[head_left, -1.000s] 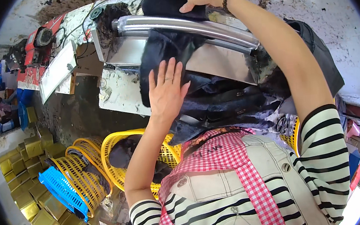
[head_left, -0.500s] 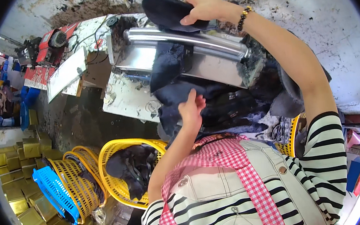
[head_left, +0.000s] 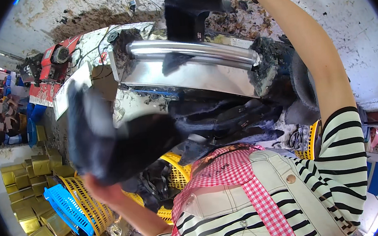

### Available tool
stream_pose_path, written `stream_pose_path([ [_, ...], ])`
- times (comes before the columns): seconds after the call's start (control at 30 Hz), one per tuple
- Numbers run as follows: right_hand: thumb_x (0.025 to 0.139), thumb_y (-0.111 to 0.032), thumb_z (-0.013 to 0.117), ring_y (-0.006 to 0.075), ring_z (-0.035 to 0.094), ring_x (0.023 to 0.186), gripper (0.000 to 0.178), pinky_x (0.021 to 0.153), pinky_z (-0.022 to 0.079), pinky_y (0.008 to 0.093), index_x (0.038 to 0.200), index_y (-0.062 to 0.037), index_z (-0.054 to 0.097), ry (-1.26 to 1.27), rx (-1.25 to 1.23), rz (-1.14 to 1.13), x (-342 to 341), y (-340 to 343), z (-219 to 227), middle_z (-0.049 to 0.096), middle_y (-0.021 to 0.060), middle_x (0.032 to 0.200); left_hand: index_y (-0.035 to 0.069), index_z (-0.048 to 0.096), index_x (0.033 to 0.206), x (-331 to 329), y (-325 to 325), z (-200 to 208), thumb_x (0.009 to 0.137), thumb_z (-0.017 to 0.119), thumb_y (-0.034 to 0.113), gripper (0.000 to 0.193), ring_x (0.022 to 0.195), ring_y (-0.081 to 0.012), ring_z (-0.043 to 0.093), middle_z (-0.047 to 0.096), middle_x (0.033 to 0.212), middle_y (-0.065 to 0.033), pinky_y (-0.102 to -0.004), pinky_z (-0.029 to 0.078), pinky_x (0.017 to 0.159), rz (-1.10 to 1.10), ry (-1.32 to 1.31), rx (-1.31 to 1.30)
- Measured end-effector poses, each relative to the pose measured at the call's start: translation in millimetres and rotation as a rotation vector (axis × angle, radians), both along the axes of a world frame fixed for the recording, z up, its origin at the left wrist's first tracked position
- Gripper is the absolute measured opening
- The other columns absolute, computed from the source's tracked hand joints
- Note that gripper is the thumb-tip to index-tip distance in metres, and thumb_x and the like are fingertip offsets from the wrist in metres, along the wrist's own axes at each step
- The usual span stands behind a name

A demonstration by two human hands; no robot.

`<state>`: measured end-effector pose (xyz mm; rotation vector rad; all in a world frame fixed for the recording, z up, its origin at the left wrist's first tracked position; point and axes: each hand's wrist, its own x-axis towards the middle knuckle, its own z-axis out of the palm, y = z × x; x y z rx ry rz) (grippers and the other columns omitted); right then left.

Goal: Applying adhesive to various shoe upper components using a motorized roller machine.

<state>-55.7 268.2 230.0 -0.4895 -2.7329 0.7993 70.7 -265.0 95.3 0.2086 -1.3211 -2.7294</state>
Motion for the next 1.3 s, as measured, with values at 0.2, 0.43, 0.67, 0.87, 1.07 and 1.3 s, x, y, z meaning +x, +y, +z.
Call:
stream_pose_path([
  [0.2, 0.078, -0.004, 0.053, 0.0418, 0.062, 0.082, 0.068, 0.070, 0.049, 0.0489, 0.143, -0.0054, 0.031, 0.283, 0.382, 0.063, -23, 89, -9, 0.064, 0.0307, 0.089, -0.002, 0.051, 0.127, -110, -19, 45, 0.084, 0.061, 0.014, 0.046, 0.078, -0.0133, 0.054, 0.054, 0.088, -0.0083, -0.0250, 0.045, 0.068, -0.925, 0.362, -0.417],
  [0.43, 0.083, 0.006, 0.043, 0.0417, 0.060, 0.071, 0.068, 0.065, 0.049, 0.0480, 0.145, -0.0208, 0.033, 0.510, 0.665, 0.143, -17, 146, -33, 0.061, 0.0253, 0.078, 0.005, 0.047, 0.128, -108, 172, -71, 0.090, 0.060, 0.006, 0.040, 0.088, -0.0107, 0.057, 0.062, 0.099, -0.0038, -0.0264, 0.047, 0.077, -1.047, 0.104, -0.835],
  [0.67, 0.080, -0.018, 0.056, 0.0358, 0.063, 0.086, 0.021, 0.077, 0.053, 0.0456, 0.090, -0.0059, 0.070, -0.055, 0.792, -0.035, -45, 135, -106, 0.065, 0.0199, 0.092, 0.002, 0.048, 0.122, -133, 201, -82, 0.091, 0.059, 0.010, 0.034, 0.075, -0.0084, 0.055, 0.061, 0.086, -0.0049, -0.0227, 0.044, 0.064, -0.974, -0.049, -0.871],
  [0.87, 0.077, -0.085, 0.031, 0.0407, 0.037, 0.131, 0.099, 0.109, 0.029, 0.0468, 0.123, -0.0025, 0.062, -0.757, 0.212, 0.431, -50, 24, -195, 0.047, 0.0258, 0.136, 0.000, 0.064, 0.112, -115, 197, -57, 0.077, 0.080, 0.025, 0.047, 0.092, -0.0132, 0.061, 0.067, 0.104, -0.0056, -0.0286, 0.047, 0.086, -1.221, -0.280, -0.908],
  [1.07, 0.066, -0.055, 0.077, 0.0321, 0.065, 0.085, 0.067, 0.073, 0.050, 0.0424, 0.088, 0.0074, 0.068, -0.580, 0.064, 0.517, -54, 17, -200, 0.067, 0.0234, 0.085, -0.002, 0.069, 0.099, -98, 135, -87, 0.074, 0.079, 0.014, 0.031, 0.076, -0.0120, 0.063, 0.070, 0.089, -0.0058, -0.0268, 0.050, 0.073, -1.189, -0.545, -1.015],
  [1.3, 0.064, -0.033, 0.081, 0.0351, 0.066, 0.086, 0.036, 0.072, 0.052, 0.0452, 0.081, -0.0032, 0.067, -0.202, 0.401, 0.239, -50, -5, -148, 0.068, 0.0169, 0.086, -0.005, 0.068, 0.085, -105, 125, -114, 0.077, 0.076, 0.017, 0.024, 0.060, -0.0090, 0.058, 0.066, 0.070, -0.0044, -0.0255, 0.046, 0.057, -0.886, -0.194, -1.270],
])
